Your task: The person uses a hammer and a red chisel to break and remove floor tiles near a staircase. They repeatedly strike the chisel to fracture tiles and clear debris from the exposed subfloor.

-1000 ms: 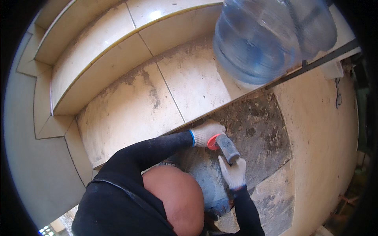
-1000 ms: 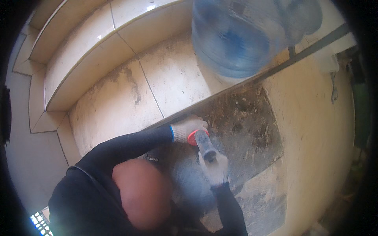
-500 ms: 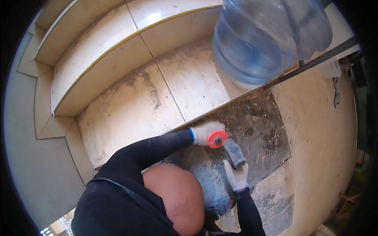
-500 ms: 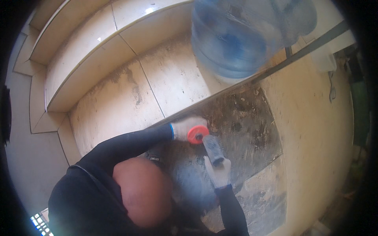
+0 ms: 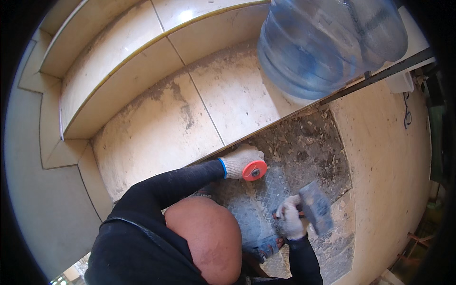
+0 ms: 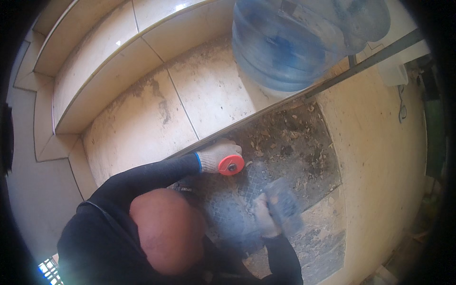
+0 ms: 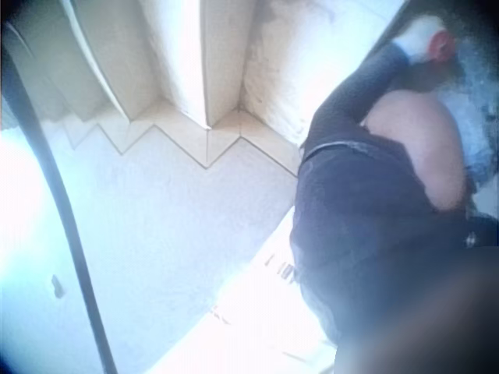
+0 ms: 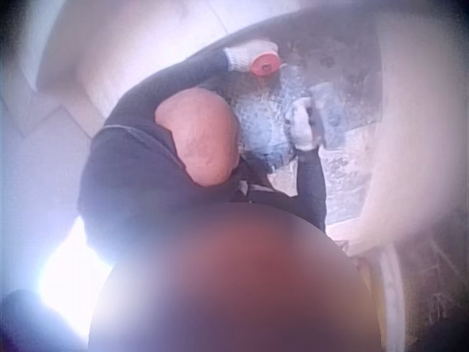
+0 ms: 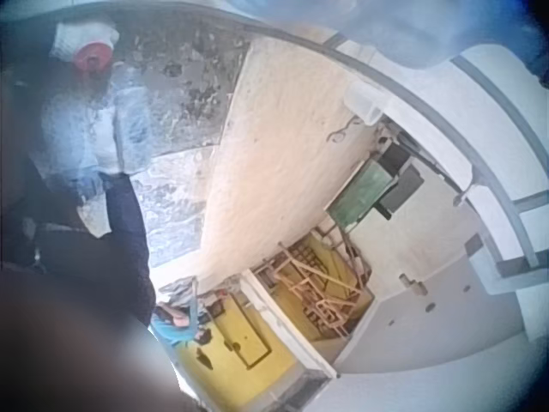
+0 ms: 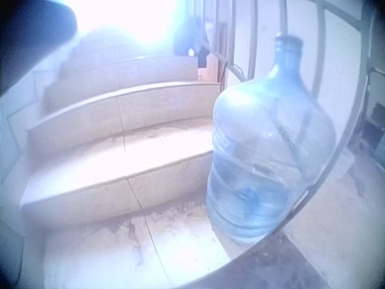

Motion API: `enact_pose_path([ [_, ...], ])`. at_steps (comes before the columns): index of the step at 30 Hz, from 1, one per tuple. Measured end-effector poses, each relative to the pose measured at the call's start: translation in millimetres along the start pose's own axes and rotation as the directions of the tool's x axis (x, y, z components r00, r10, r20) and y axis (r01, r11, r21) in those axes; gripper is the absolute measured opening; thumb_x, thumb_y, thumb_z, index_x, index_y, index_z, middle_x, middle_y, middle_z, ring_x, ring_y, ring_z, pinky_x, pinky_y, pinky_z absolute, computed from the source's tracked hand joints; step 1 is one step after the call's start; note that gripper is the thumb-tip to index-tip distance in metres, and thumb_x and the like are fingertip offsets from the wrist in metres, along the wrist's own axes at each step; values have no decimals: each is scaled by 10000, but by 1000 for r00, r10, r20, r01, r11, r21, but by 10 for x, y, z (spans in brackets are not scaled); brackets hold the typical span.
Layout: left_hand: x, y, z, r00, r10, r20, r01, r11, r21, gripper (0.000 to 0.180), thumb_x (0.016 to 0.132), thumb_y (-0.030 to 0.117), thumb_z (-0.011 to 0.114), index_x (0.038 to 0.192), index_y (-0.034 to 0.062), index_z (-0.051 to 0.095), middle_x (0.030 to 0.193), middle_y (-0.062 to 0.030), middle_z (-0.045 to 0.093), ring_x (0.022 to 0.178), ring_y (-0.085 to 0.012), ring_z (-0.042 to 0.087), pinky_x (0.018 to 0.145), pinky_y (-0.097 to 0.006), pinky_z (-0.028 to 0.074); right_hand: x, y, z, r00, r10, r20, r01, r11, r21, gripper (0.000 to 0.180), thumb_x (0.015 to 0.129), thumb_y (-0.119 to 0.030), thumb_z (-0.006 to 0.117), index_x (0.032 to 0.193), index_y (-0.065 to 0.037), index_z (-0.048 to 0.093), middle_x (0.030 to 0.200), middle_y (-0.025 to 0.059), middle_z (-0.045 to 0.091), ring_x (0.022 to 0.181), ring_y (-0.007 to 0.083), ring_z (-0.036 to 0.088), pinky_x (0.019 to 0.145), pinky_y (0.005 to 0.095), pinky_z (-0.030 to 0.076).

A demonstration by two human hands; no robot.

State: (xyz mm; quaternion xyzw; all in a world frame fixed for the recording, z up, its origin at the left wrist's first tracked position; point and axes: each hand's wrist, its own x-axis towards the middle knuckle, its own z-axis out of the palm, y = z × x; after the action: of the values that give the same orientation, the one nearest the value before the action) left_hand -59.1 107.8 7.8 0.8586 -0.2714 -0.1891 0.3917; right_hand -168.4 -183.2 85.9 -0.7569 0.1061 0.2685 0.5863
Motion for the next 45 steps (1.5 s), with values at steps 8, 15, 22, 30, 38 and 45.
enact_pose_path([
  [8, -53, -164, 47, 985, 22, -169, -76, 943, -323, 289, 900, 249, 856, 1054, 57, 704, 1052, -163, 692, 1000, -355, 681, 868, -452, 555, 281, -3, 322, 928, -366, -72, 338, 906, -255, 155, 1001, -162, 801, 1053, -31, 739, 912, 3, 698, 833, 129, 639, 751, 334, 529],
  [15, -23, -191, 59, 984, 30, -174, -94, 924, -371, 268, 914, 209, 831, 1059, 53, 669, 1047, -157, 660, 1028, -347, 656, 909, -461, 544, 215, -111, 239, 906, -395, 149, 422, 829, -367, 209, 998, -289, 730, 991, -81, 748, 839, 189, 762, 810, 441, 752, 707, 510, 574],
  [22, 57, -5, 51, 989, 2, -147, -37, 972, -232, 359, 840, 234, 891, 1103, 65, 715, 1104, -178, 709, 1066, -397, 691, 924, -472, 566, 296, 126, 277, 998, 14, -62, -26, 979, -201, 399, 952, -343, 822, 1091, 28, 777, 871, 205, 783, 873, 358, 804, 801, 462, 595],
  [30, 400, 501, -164, 969, 217, -121, -211, 976, 60, 342, 790, 208, 843, 1105, 118, 746, 1130, -130, 729, 1060, -372, 698, 964, -483, 557, 587, 280, -251, 885, 432, -172, -408, 899, 160, 312, 999, -334, 758, 1032, -39, 663, 726, 30, 586, 568, 159, 609, 498, 368, 539],
  [38, 919, 684, -388, 903, 411, 127, -430, 858, 280, 344, 770, 225, 834, 1091, 145, 738, 1104, -87, 721, 1091, -335, 680, 978, -465, 537, 674, 394, -126, 840, 542, 8, -395, 601, 695, 245, 1000, -313, 766, 1019, -159, 577, 695, -24, 492, 504, 141, 474, 526, 384, 470],
  [45, 1968, 685, -59, 822, 494, 284, -569, 726, 387, 289, 882, 205, 775, 1160, 144, 726, 1173, -97, 711, 1161, -325, 672, 1027, -446, 513, 717, 433, -48, 830, 550, 89, -361, 410, 838, 238, 1014, -293, 754, 1000, -148, 566, 712, -2, 498, 552, 173, 514, 573, 411, 488],
])
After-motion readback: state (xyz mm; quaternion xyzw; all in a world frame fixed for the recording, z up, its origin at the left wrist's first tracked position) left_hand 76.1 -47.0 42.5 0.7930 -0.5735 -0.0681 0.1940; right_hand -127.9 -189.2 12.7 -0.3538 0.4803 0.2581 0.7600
